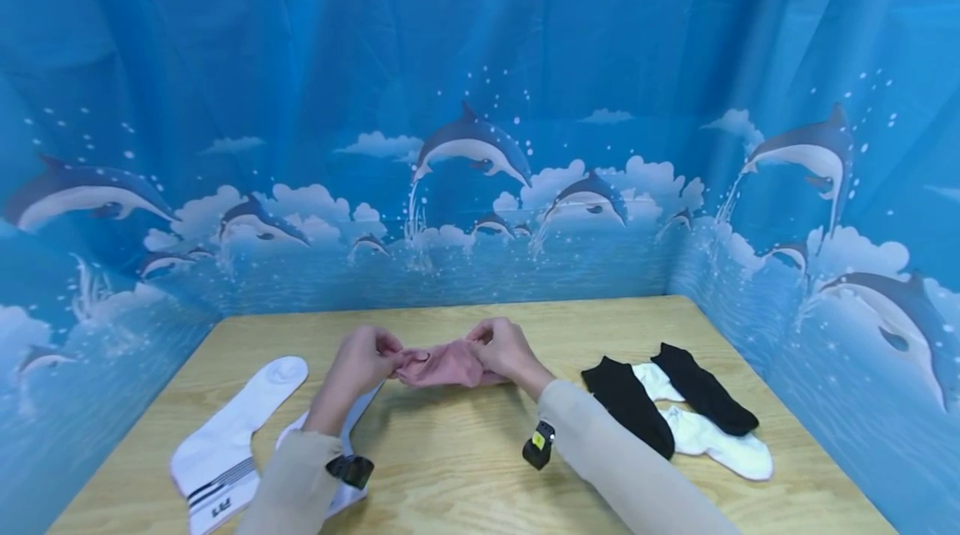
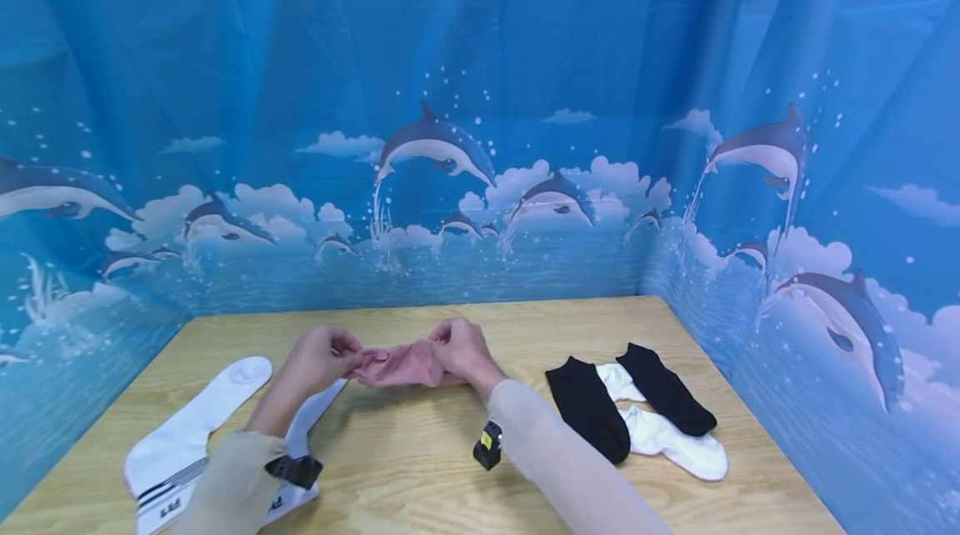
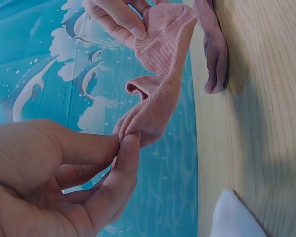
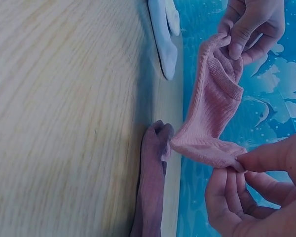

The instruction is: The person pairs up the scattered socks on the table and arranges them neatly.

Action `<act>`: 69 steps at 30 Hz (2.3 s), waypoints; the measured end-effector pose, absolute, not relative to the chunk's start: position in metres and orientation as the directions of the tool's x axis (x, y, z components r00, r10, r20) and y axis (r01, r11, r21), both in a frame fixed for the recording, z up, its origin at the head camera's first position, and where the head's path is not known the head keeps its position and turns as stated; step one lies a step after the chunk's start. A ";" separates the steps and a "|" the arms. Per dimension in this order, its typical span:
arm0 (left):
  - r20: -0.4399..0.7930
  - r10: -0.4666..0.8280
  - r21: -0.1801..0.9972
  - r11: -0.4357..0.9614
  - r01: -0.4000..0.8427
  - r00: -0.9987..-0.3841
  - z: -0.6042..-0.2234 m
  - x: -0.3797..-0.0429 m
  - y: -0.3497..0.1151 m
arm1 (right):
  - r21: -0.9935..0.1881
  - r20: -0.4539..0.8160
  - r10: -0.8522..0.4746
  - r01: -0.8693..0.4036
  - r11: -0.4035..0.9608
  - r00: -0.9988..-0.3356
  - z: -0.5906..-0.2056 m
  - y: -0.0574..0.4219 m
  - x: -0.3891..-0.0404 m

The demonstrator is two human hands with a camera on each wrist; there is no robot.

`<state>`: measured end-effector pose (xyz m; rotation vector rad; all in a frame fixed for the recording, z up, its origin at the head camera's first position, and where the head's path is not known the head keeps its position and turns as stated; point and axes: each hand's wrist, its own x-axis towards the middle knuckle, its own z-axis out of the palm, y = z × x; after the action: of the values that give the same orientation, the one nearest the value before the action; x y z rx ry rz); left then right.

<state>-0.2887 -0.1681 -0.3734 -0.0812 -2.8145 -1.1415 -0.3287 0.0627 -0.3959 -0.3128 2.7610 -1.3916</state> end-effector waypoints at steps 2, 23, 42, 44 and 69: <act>0.110 0.011 0.695 0.714 0.084 -0.994 -0.373 -0.289 -0.167 | -0.798 0.063 -0.193 -0.165 0.579 -0.979 -0.397 0.064 -0.329; 0.080 -0.002 0.701 0.711 0.055 -0.997 -0.371 -0.295 -0.155 | -0.784 0.075 -0.162 -0.158 0.600 -0.984 -0.393 0.074 -0.334; 0.104 0.010 0.711 0.699 0.081 -0.995 -0.374 -0.298 -0.146 | -0.776 0.064 -0.158 -0.148 0.613 -0.985 -0.392 0.086 -0.336; 0.107 0.012 0.709 0.700 0.085 -0.994 -0.374 -0.299 -0.145 | -0.773 0.066 -0.156 -0.150 0.617 -0.986 -0.392 0.087 -0.336; 0.097 0.011 0.698 0.712 0.076 -0.995 -0.376 -0.307 -0.137 | -0.769 0.058 -0.123 -0.123 0.627 -0.991 -0.389 0.096 -0.338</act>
<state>-0.3065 -0.1370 -0.3757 -0.0725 -2.8272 -1.1589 -0.3378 0.0962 -0.3887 -0.2145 2.8333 -1.3396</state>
